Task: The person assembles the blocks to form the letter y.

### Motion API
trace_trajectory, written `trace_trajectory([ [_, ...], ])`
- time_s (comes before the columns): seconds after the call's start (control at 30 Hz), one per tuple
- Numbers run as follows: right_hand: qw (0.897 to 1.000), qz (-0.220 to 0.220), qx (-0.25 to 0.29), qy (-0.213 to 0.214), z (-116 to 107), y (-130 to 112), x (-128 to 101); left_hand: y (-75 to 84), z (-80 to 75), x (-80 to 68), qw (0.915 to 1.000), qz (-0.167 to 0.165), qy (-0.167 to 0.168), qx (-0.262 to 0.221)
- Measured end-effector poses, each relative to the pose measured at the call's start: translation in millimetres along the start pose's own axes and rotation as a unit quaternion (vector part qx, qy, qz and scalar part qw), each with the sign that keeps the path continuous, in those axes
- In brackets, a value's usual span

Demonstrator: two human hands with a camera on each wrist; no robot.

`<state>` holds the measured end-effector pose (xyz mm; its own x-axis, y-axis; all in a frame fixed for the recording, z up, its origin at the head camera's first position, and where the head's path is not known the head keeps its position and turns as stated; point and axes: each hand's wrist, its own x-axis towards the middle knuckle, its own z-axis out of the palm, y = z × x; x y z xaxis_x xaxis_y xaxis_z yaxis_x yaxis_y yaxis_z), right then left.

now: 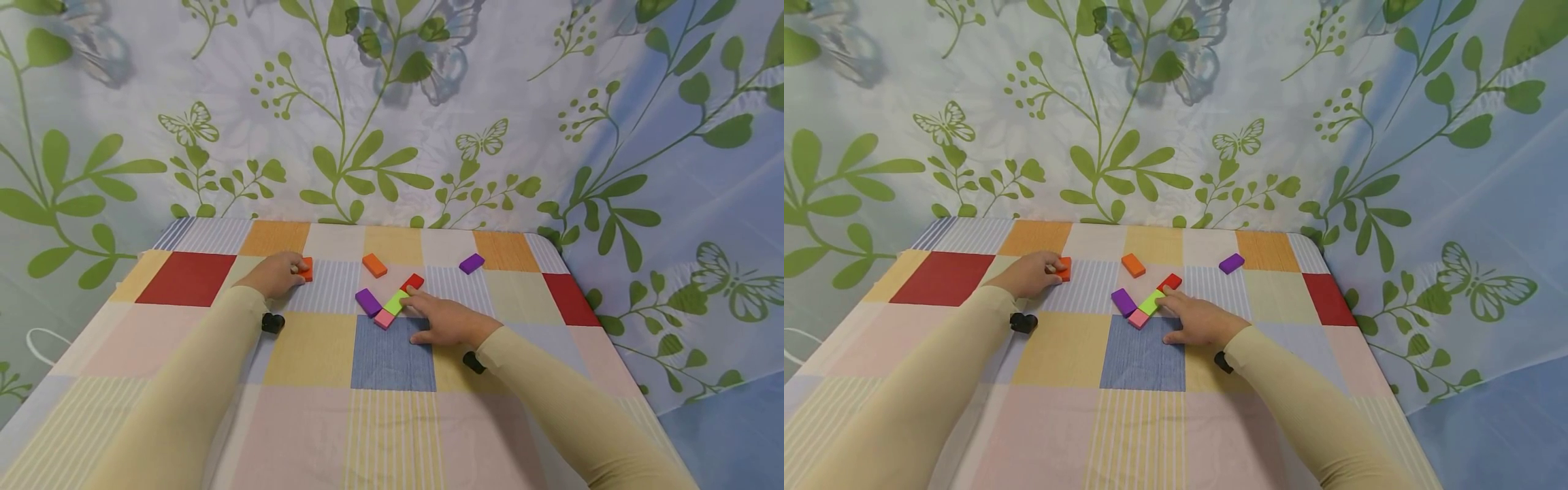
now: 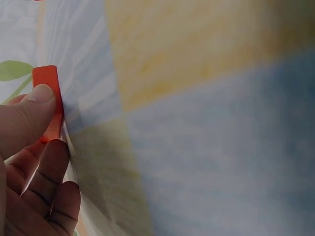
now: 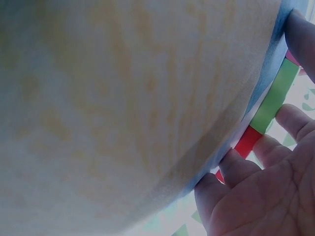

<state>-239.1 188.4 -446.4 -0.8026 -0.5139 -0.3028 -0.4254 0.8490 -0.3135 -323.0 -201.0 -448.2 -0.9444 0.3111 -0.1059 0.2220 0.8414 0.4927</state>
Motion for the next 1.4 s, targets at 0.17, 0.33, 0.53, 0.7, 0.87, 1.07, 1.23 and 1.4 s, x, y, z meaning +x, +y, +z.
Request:
trace_trajectory([
  [0.17,1.000,-0.002,-0.003,0.002,2.4,1.3,-0.6,-0.5,1.9,-0.9,1.0000,0.001,0.002,0.001],
  [0.33,1.000,-0.006,-0.006,0.007,4.8,2.0,-0.7,-1.0,2.8,-1.8,1.0000,-0.002,-0.001,0.000],
  [0.53,1.000,-0.009,-0.007,0.005,4.2,2.0,-1.0,-2.6,1.2,-1.7,1.0000,0.003,-0.006,0.003],
  [0.7,1.000,-0.015,-0.010,0.005,4.4,3.6,-0.6,-4.5,1.1,1.0,0.9999,0.010,-0.011,0.003],
  [0.87,1.000,-0.017,-0.010,0.007,4.1,4.1,-0.8,-4.7,2.1,3.2,0.9997,0.024,-0.005,0.006],
  [1.07,1.000,-0.018,-0.005,0.007,5.5,4.8,1.8,-0.1,5.1,3.0,0.9989,0.043,0.017,-0.004],
  [1.23,1.000,-0.013,-0.007,0.006,5.7,4.8,1.8,6.1,9.6,4.2,0.9980,0.055,0.028,-0.014],
  [1.4,1.000,-0.010,-0.011,0.007,5.2,4.6,0.5,11.8,15.9,8.3,0.9974,0.062,0.030,-0.020],
])
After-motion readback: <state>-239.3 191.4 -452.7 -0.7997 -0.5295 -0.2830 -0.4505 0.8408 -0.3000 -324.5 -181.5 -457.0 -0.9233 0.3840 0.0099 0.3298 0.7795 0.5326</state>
